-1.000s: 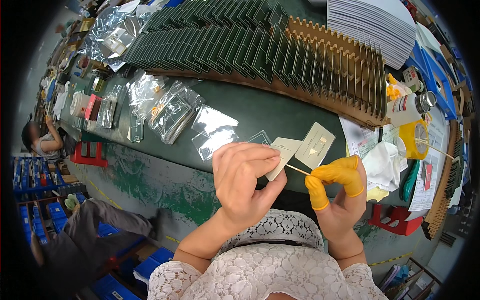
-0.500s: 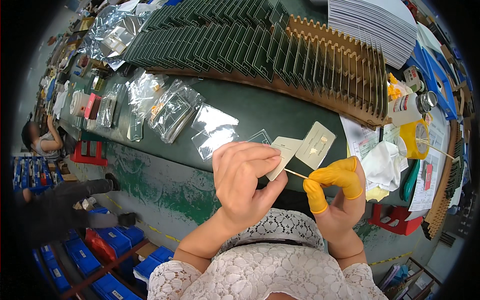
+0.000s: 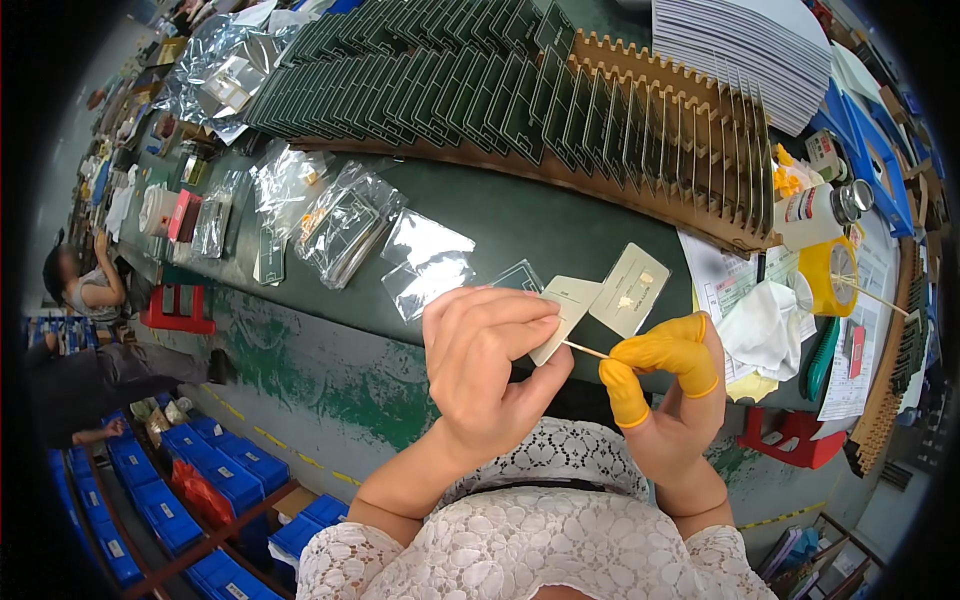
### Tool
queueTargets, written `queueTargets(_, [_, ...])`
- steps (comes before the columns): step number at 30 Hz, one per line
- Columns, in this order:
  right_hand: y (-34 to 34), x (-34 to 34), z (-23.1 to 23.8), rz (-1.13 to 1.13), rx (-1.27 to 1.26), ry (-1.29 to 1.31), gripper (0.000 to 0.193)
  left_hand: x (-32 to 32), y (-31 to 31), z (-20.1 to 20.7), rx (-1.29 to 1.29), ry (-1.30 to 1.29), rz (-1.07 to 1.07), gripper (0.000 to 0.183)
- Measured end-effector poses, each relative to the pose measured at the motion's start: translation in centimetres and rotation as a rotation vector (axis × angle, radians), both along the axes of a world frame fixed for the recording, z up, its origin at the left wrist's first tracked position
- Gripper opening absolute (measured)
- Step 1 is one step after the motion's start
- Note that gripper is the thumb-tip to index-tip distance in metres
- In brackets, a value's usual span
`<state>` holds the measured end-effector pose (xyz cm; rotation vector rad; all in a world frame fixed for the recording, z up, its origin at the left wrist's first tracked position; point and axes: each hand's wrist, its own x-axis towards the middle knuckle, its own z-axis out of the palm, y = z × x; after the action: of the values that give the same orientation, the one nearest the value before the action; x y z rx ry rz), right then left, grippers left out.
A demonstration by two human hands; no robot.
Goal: The person uses a wooden stick to scrape residue from the surface of small green circuit boards. They then wipe the boards with a white cloth to remove debris. The person handles the boards one at a time, flipping them over to clean different sides.
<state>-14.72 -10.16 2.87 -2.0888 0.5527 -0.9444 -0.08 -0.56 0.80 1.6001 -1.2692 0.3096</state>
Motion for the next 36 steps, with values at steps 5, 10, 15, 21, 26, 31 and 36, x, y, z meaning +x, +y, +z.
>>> queueTargets(5, [-0.26,-0.05,-0.13,-0.030,0.012,-0.036,0.025,-0.08,-0.04,-0.13,-0.003,-0.009,0.012,0.036])
queueTargets(10, [-0.16,-0.23,0.17,-0.026,-0.013,-0.010,0.025,-0.14,0.05,0.30,0.029,-0.033,0.022,0.036])
queueTargets(15, [-0.25,-0.22,0.22,-0.021,-0.016,-0.015,0.024,-0.06,0.10,0.48,0.040,-0.071,0.027,0.038])
queueTargets(21, [-0.33,-0.18,0.18,-0.014,-0.030,0.004,0.023,0.06,0.15,0.16,0.023,-0.078,0.026,0.037])
queueTargets(26, [-0.37,-0.15,0.09,-0.015,-0.044,0.022,0.023,0.13,0.20,0.04,0.023,-0.078,0.020,0.037])
queueTargets(31, [-0.38,-0.20,-0.01,-0.017,-0.054,0.025,0.024,0.19,0.22,0.06,0.023,-0.081,0.019,0.038])
queueTargets(36, [-0.37,-0.27,0.11,-0.014,-0.063,0.009,0.025,0.19,0.25,-0.07,0.022,-0.075,0.021,0.037])
